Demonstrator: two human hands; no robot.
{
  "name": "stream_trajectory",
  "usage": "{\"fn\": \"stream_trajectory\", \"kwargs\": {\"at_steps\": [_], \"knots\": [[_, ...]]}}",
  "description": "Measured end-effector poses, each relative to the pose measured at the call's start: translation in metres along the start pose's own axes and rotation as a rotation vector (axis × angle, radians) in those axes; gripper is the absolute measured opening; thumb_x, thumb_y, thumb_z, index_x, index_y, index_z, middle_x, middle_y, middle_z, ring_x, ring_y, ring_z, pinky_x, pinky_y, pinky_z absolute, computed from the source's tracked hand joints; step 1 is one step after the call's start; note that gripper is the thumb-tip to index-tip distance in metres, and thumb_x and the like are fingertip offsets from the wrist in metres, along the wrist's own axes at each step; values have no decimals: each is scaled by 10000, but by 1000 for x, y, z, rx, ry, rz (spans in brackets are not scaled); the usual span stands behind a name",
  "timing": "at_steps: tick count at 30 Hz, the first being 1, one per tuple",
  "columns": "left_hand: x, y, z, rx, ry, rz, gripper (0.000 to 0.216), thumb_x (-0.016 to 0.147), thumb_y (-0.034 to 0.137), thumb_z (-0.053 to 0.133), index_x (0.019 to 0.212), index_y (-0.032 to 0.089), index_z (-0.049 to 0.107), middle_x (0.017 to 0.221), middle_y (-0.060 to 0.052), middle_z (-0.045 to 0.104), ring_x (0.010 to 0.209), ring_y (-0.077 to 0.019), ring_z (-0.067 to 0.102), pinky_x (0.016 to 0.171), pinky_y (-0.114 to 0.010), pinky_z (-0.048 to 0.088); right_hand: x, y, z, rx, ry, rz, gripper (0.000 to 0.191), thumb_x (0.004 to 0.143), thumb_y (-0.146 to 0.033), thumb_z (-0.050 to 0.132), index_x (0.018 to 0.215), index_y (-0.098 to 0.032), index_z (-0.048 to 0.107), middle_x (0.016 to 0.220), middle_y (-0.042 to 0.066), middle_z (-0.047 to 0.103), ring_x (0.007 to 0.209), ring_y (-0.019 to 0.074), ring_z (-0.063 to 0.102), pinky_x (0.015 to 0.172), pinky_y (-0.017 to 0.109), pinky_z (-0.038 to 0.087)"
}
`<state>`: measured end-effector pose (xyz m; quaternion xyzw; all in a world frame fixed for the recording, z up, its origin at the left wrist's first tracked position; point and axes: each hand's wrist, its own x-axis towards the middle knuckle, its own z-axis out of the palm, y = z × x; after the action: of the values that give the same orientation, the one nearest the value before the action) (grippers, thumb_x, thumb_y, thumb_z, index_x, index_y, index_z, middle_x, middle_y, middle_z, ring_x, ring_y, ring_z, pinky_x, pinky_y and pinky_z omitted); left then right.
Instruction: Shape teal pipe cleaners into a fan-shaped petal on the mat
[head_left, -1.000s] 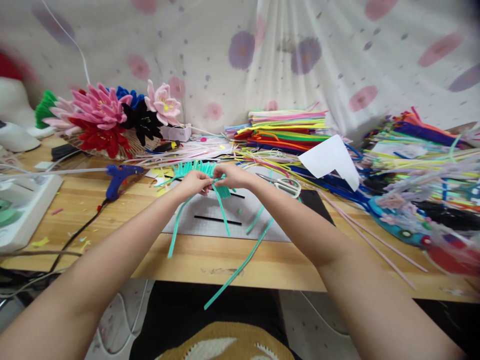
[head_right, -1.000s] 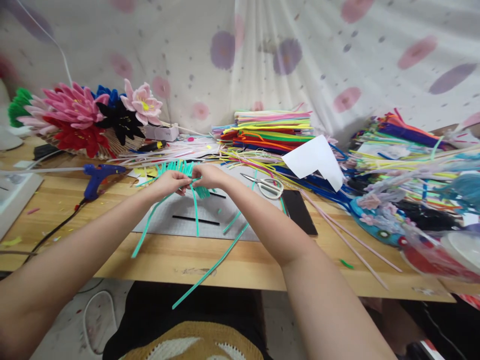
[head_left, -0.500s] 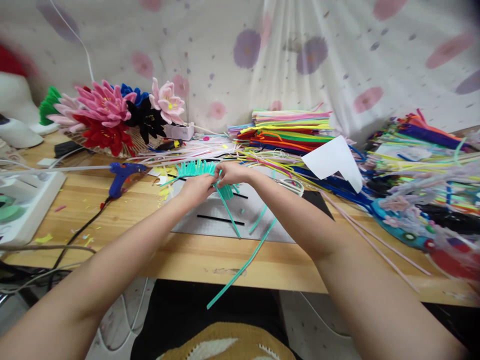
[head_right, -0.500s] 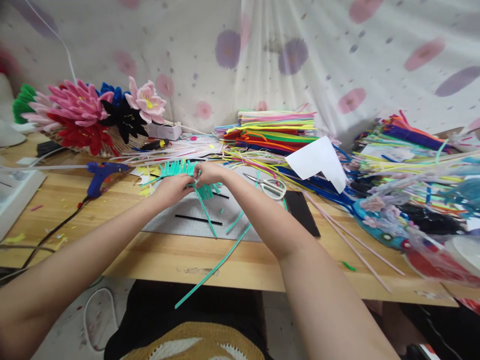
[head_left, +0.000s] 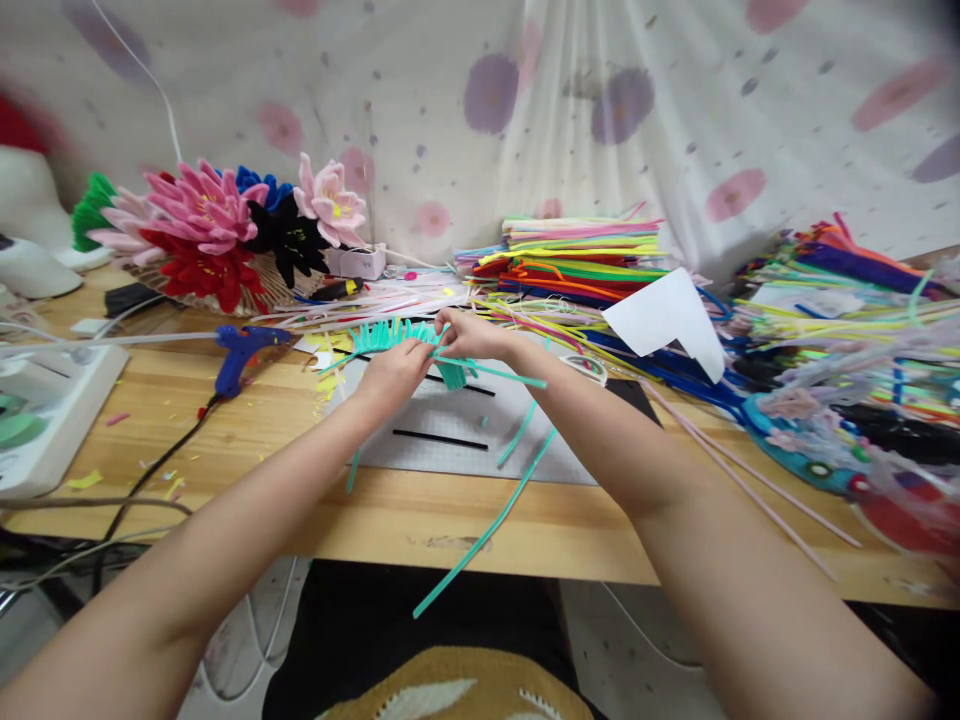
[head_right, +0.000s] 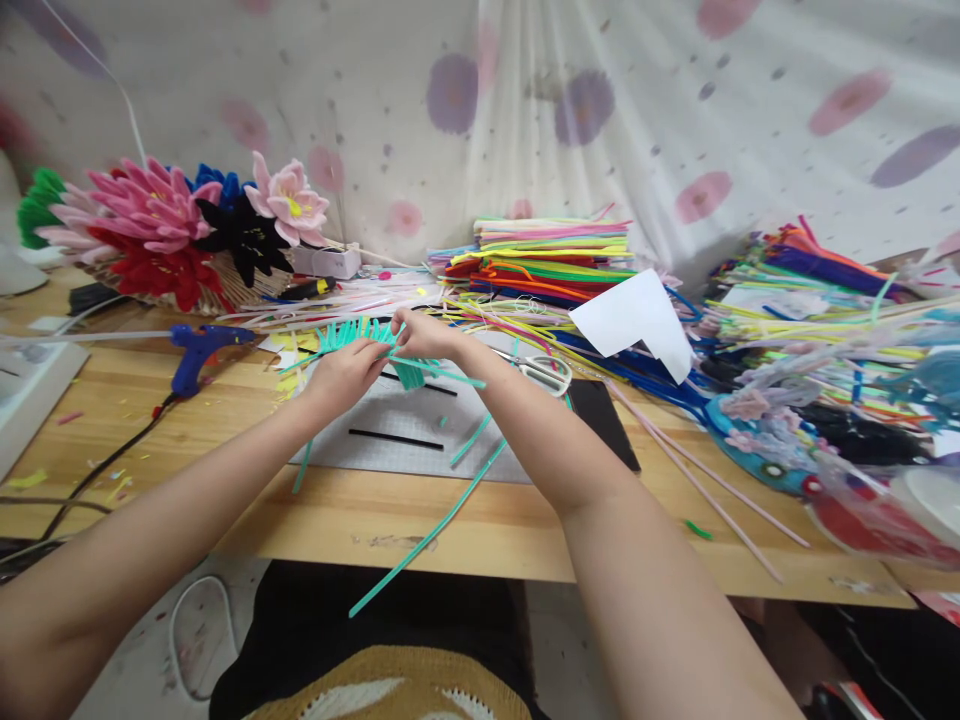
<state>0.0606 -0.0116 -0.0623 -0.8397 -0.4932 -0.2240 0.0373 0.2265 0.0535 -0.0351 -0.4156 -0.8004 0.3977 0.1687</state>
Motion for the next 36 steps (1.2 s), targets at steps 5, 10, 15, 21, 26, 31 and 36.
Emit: {"fn": "stream_trajectory", "kwargs": {"at_steps": [5,10,15,21,26,31,36], "knots": [[0,5,1,14,15,-48,279,885,284,374,850,140,610,888,-122,628,816,-193,583,669,-272,407,-4,-3,0,77,9,-8,415,553,-152,684,820,-199,369,600,-89,515,547,71,486,516,175,349],[0,10,3,-102,85,-172,242,858,278,397,814,156,602,874,-106,633,814,-194,577,690,-285,404,-4,-4,3,38,68,-40,428,526,-158,688,801,-203,363,628,-81,496,612,88,503,555,188,362],[5,17,3,-443,105,-512,183,784,291,468,704,173,583,696,-39,629,687,-165,581,655,-277,426,-4,-3,7,-92,143,-80,406,562,-177,656,843,-200,363,692,-57,525,672,101,522,603,203,367],[16,25,0,-1121,42,-983,104,694,190,519,601,149,543,575,3,565,531,-95,540,490,-200,401,-14,-12,11,-307,198,-148,365,613,-177,598,912,-189,389,791,-8,580,699,123,532,612,220,356],[12,21,-11,-1010,-88,-914,129,738,266,548,709,144,582,741,-48,629,610,-124,588,518,-225,417,-15,-14,10,-342,193,-162,357,608,-172,587,907,-189,393,803,-4,578,711,131,538,612,221,354],[-3,21,-22,-151,123,-397,340,766,275,557,1104,240,556,1143,-74,574,797,-191,608,646,-291,423,-8,-13,6,-265,134,-165,381,587,-196,628,869,-197,372,727,-39,535,668,115,513,593,210,343],[-8,19,-20,150,64,-196,280,832,294,484,1079,221,594,1126,-106,583,904,-236,589,635,-296,402,-6,-16,6,-233,110,-157,384,582,-183,624,865,-196,365,711,-47,520,649,105,483,594,213,335]]}}
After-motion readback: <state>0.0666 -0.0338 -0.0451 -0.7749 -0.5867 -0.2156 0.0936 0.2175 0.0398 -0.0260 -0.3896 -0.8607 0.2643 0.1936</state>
